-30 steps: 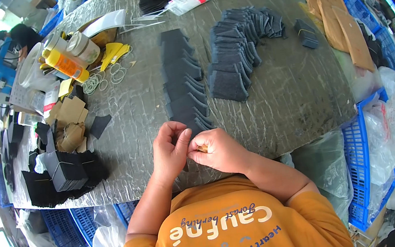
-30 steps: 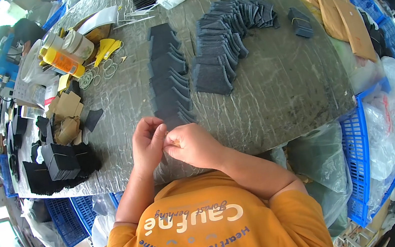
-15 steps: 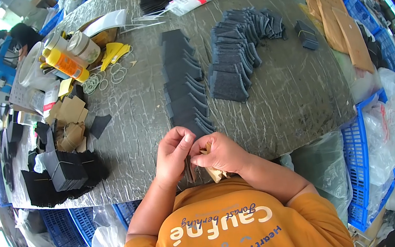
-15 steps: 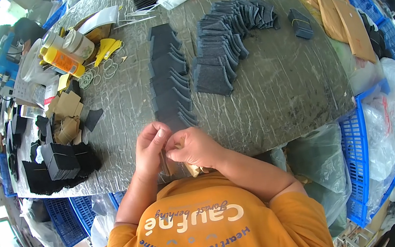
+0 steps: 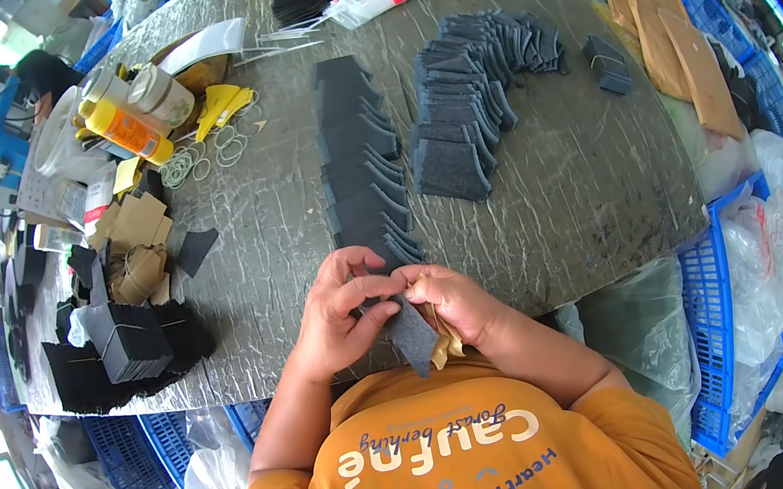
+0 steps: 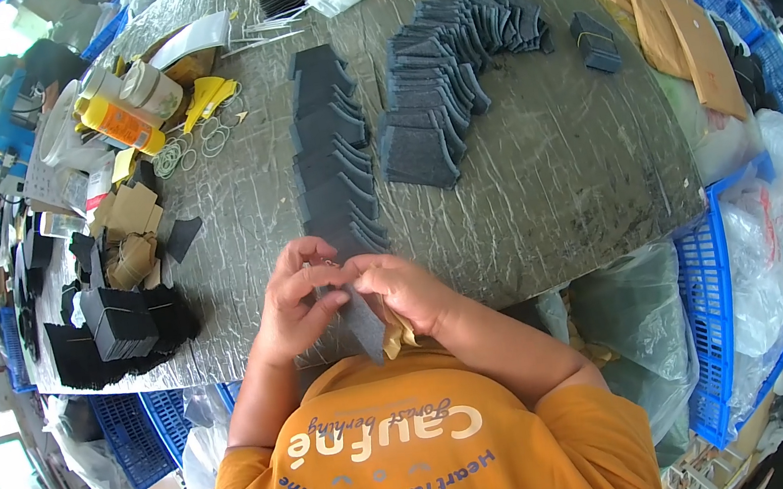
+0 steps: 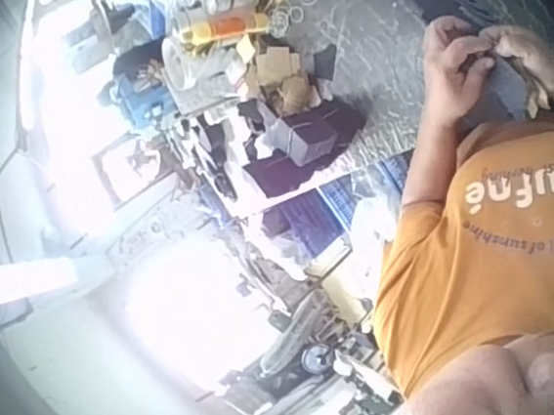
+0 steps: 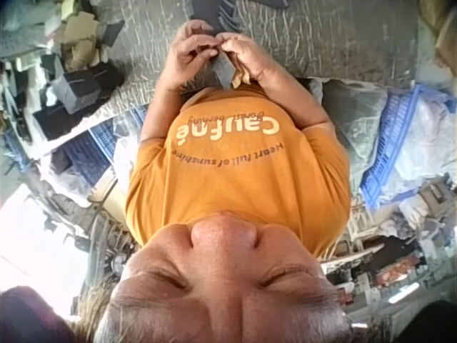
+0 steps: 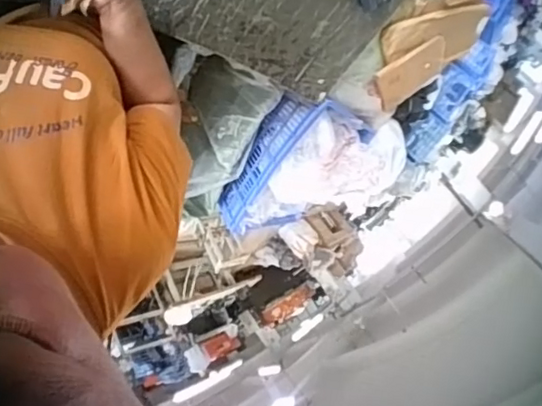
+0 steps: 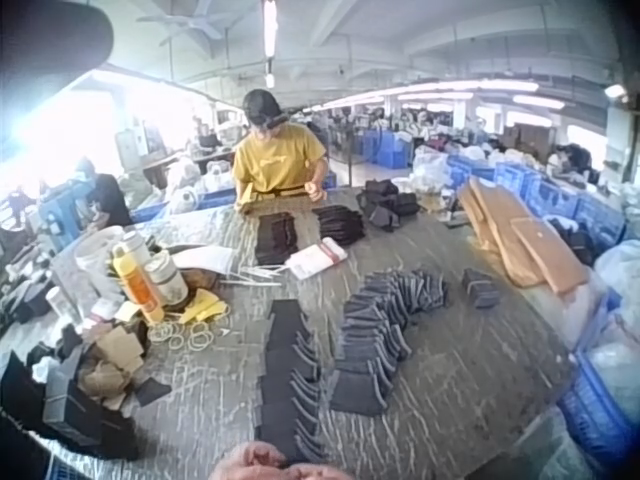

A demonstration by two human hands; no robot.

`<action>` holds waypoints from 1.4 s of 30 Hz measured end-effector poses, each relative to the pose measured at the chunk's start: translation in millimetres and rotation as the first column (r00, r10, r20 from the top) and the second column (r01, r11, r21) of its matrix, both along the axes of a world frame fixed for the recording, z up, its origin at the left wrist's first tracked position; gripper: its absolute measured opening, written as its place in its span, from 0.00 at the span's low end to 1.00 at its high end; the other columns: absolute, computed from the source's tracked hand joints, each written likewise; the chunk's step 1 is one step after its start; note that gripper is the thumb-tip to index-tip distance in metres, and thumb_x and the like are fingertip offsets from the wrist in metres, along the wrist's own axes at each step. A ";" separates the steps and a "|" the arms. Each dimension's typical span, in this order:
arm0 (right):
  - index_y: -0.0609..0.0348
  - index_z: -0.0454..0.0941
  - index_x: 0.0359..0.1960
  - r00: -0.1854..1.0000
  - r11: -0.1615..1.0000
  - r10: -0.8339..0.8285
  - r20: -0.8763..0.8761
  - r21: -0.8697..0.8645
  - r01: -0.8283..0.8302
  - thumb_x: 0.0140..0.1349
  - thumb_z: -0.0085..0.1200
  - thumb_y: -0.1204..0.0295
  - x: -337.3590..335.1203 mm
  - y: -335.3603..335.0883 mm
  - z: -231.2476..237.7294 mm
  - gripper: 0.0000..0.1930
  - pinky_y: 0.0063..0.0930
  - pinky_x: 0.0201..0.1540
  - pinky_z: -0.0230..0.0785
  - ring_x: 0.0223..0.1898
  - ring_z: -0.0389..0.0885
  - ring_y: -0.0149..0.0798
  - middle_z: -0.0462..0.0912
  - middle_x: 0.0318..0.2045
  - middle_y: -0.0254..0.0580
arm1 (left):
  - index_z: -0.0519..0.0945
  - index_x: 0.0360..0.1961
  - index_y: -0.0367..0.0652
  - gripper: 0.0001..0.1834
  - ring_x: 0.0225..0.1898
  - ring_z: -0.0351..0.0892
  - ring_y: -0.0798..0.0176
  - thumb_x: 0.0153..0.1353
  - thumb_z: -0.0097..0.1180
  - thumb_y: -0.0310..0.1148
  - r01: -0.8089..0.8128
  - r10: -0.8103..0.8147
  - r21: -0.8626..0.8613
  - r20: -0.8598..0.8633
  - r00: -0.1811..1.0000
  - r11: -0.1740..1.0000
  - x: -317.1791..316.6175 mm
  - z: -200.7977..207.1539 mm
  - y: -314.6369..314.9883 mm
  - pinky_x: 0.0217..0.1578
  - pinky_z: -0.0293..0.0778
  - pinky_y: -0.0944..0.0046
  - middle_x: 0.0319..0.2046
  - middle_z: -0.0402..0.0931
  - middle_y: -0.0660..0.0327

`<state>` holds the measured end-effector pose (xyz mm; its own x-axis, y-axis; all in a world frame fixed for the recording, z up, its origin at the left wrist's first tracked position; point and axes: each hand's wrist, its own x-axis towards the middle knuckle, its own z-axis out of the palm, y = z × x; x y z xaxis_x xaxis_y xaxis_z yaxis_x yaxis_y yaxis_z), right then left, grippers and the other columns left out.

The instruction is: Organizing, stacking, and bundling small black shoe upper components with rubber bands in a manufacturing setting.

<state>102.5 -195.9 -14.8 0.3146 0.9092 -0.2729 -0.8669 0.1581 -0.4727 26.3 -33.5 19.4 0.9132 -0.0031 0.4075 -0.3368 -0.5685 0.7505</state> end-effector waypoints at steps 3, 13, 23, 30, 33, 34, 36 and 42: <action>0.61 0.72 0.33 0.999 0.996 -0.028 0.028 -0.082 0.030 0.57 0.43 0.75 -3.2 -0.2 -1.2 0.06 0.18 0.39 0.69 0.36 0.77 0.32 0.77 0.34 0.43 | 0.77 0.26 0.41 0.12 0.32 0.72 0.58 0.36 0.64 0.20 0.064 -0.066 0.042 0.031 0.997 0.997 -0.7 5.8 2.6 0.34 0.68 0.63 0.32 0.74 0.60; 0.53 0.65 0.30 0.788 0.789 -0.606 0.110 -0.039 0.613 0.60 0.40 0.71 53.3 -60.8 -23.7 0.02 0.20 0.26 0.66 0.23 0.67 0.27 0.70 0.24 0.33 | 0.77 0.25 0.37 0.04 0.22 0.66 0.78 0.51 0.60 0.25 -0.508 0.252 -0.274 -0.623 0.741 0.817 -1.5 -24.4 42.9 0.23 0.62 0.75 0.19 0.72 0.70; 0.51 0.64 0.32 0.723 0.726 -0.626 0.292 -0.119 0.677 0.53 0.54 0.84 44.4 -71.7 -15.8 0.13 0.24 0.31 0.71 0.29 0.76 0.33 0.71 0.23 0.31 | 0.77 0.25 0.39 0.03 0.21 0.65 0.79 0.51 0.60 0.25 -0.486 0.239 -0.182 -0.694 0.679 0.855 9.0 -29.7 32.3 0.22 0.60 0.76 0.19 0.72 0.71; 0.56 0.71 0.33 0.722 0.827 -0.292 0.628 -0.213 0.520 0.57 0.53 0.80 30.2 -71.6 -7.4 0.06 0.21 0.29 0.68 0.25 0.74 0.30 0.72 0.25 0.29 | 0.77 0.25 0.39 0.03 0.20 0.65 0.79 0.51 0.60 0.25 -0.496 0.243 -0.184 -0.698 0.674 0.849 9.1 -32.7 32.1 0.21 0.60 0.76 0.19 0.72 0.72; 0.57 0.77 0.38 -0.092 0.885 0.042 0.995 0.005 0.465 0.53 0.55 0.78 21.6 -53.9 -5.1 0.10 0.25 0.28 0.70 0.24 0.77 0.36 0.78 0.38 0.36 | 0.77 0.25 0.38 0.04 0.20 0.65 0.79 0.51 0.60 0.25 -0.490 0.256 -0.159 -0.694 0.673 0.857 9.4 -33.9 33.7 0.22 0.60 0.76 0.19 0.72 0.72; 0.56 0.77 0.40 -0.182 0.897 0.109 0.977 -0.018 0.443 0.53 0.54 0.77 11.3 -50.2 -3.7 0.11 0.26 0.28 0.71 0.25 0.78 0.38 0.79 0.42 0.37 | 0.77 0.25 0.38 0.04 0.20 0.65 0.79 0.51 0.60 0.25 -0.490 0.257 -0.158 -0.692 0.674 0.857 9.2 -33.1 33.5 0.22 0.60 0.76 0.19 0.72 0.72; 0.55 0.78 0.41 -0.278 0.908 0.211 0.937 -0.083 0.410 0.54 0.52 0.75 0.2 -46.5 -5.5 0.12 0.28 0.28 0.71 0.24 0.78 0.38 0.78 0.45 0.35 | 0.78 0.25 0.38 0.04 0.20 0.66 0.78 0.50 0.60 0.26 -0.496 0.280 -0.125 -0.696 0.661 0.859 10.4 -30.1 31.8 0.22 0.61 0.75 0.19 0.73 0.71; 0.53 0.79 0.43 -0.457 0.884 0.402 0.793 -0.205 0.421 0.56 0.47 0.72 -8.4 -41.9 -7.9 0.14 0.29 0.25 0.70 0.21 0.77 0.35 0.77 0.49 0.31 | 0.80 0.25 0.36 0.05 0.20 0.70 0.74 0.49 0.62 0.27 -0.511 0.361 -0.039 -0.664 0.656 0.858 13.1 -30.6 30.0 0.23 0.66 0.71 0.18 0.76 0.65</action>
<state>94.1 -237.9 -22.6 0.4528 0.8642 0.2192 0.8330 -0.3224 -0.4496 39.4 -3.4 -11.2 0.8266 0.4753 -0.3013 0.4870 -0.3359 0.8062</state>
